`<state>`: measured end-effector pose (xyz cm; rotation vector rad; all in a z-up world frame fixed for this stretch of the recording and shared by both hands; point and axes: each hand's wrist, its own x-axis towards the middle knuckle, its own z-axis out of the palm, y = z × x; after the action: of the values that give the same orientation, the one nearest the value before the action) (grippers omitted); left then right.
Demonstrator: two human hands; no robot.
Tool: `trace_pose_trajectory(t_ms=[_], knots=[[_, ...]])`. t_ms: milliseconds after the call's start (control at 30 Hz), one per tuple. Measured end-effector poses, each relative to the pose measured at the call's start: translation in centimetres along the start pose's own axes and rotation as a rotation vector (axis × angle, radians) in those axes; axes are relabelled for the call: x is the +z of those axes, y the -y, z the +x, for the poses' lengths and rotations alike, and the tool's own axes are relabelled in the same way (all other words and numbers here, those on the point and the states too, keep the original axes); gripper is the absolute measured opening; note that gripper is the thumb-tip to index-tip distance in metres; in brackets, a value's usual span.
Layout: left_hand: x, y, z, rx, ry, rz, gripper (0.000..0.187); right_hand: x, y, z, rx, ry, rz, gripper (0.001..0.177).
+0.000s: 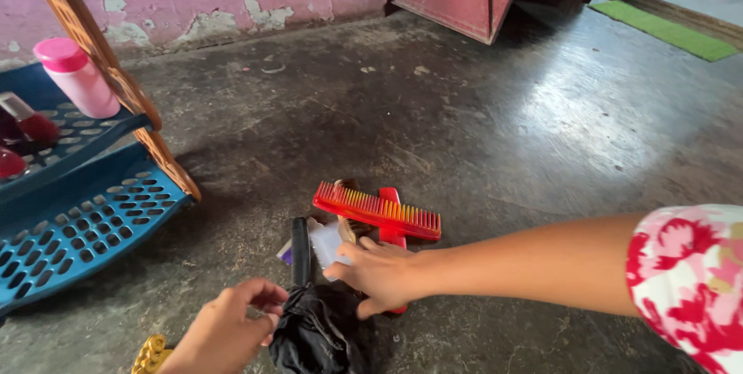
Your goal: The person wipes several cosmetic bottles and jars with a dark cloth and places them onto a three-tiered plastic rack. They handle nail polish, a green bottle, and small jars one by one, arranging them on the shelves.
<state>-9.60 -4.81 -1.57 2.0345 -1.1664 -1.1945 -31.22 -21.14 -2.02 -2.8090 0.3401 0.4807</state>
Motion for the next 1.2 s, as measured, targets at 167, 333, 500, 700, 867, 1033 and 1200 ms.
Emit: trace_pose_trajectory(t_ms=[167,333,500,700,867,1033,1200], knots=[[0.9,-0.1,-0.2,0.039,-0.021,0.02,0.027,-0.6,1.3,1.8,-0.001,-0.017,-0.085,0.075],[0.0,1.3,-1.8,0.079,-0.173,0.093,0.03,-2.7,4.2,3.0,0.002,-0.023,-0.154,0.081],[-2.3,4.0,-3.4,0.151,-0.282,0.081,0.03,-3.8,6.9,4.3,0.019,0.002,-0.153,0.077],[-4.2,7.0,-4.7,-0.072,-0.295,-0.075,0.026,-3.8,4.2,6.5,0.202,-0.078,0.103,0.062],[-4.0,6.2,-3.1,-0.014,-0.319,-0.057,0.031,-3.5,0.5,6.0,0.325,0.003,0.002,0.058],[-3.3,4.5,-2.5,0.069,-0.305,0.19,0.03,-3.4,1.5,7.3,0.327,0.044,-0.127,0.077],[-3.2,4.6,-2.7,-0.015,-0.256,0.723,0.051,-2.9,3.3,8.6,0.368,0.007,-0.04,0.083]])
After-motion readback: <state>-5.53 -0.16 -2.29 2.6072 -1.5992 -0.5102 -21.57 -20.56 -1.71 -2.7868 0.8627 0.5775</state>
